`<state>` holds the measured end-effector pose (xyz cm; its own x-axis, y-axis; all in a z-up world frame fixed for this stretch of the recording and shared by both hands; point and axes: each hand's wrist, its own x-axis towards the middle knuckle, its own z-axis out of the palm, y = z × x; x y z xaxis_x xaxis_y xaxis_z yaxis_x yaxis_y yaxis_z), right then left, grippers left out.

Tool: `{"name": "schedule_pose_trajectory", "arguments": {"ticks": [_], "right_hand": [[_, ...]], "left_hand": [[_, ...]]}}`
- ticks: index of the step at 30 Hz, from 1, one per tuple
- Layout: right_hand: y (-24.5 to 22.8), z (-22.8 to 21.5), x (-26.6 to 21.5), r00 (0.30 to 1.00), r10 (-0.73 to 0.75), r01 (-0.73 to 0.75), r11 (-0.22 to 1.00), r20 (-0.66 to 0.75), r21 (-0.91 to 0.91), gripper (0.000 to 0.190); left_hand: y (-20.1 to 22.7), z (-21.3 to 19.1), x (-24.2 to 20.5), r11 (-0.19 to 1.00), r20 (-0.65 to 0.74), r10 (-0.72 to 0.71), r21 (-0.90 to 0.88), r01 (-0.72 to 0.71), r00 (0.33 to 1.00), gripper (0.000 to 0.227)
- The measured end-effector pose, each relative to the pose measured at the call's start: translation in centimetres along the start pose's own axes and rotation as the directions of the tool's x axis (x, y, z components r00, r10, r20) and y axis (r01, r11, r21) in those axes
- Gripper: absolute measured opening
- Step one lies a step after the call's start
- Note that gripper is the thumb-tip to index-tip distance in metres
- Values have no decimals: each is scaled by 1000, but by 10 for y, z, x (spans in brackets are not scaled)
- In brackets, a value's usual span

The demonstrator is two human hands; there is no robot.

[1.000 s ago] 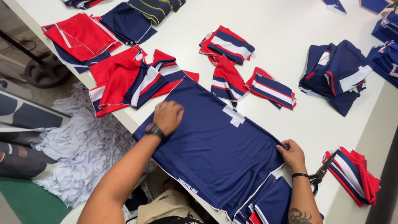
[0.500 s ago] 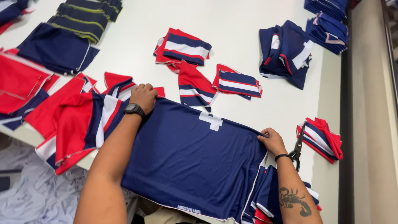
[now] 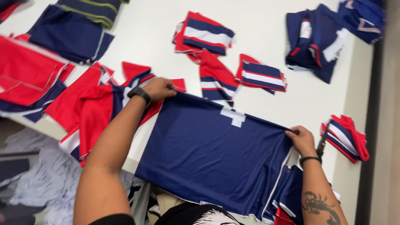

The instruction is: The person folds multiple red, white, and blue sports jerseys on a white table. They unfold each jersey, align the sleeves and body, fold the garment in half, then fold it again into a compact rectangle. The folded jerseys are stacked on the right side of the table.

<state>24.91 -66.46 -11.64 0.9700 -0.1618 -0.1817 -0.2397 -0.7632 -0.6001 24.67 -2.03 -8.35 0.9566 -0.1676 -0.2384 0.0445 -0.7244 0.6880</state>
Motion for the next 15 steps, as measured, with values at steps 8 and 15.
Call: {"name": "schedule_pose_trajectory", "arguments": {"ticks": [8,15], "right_hand": [[-6,13,-19,994,64,-72,993,-86,-91,25],[0,13,-11,985,171,-171,985,8,-12,24]], "left_hand": [[0,-11,34,998,-65,-41,-56,37,997,26],[5,-14,26,931,-13,-238,-290,224,971,23]]}}
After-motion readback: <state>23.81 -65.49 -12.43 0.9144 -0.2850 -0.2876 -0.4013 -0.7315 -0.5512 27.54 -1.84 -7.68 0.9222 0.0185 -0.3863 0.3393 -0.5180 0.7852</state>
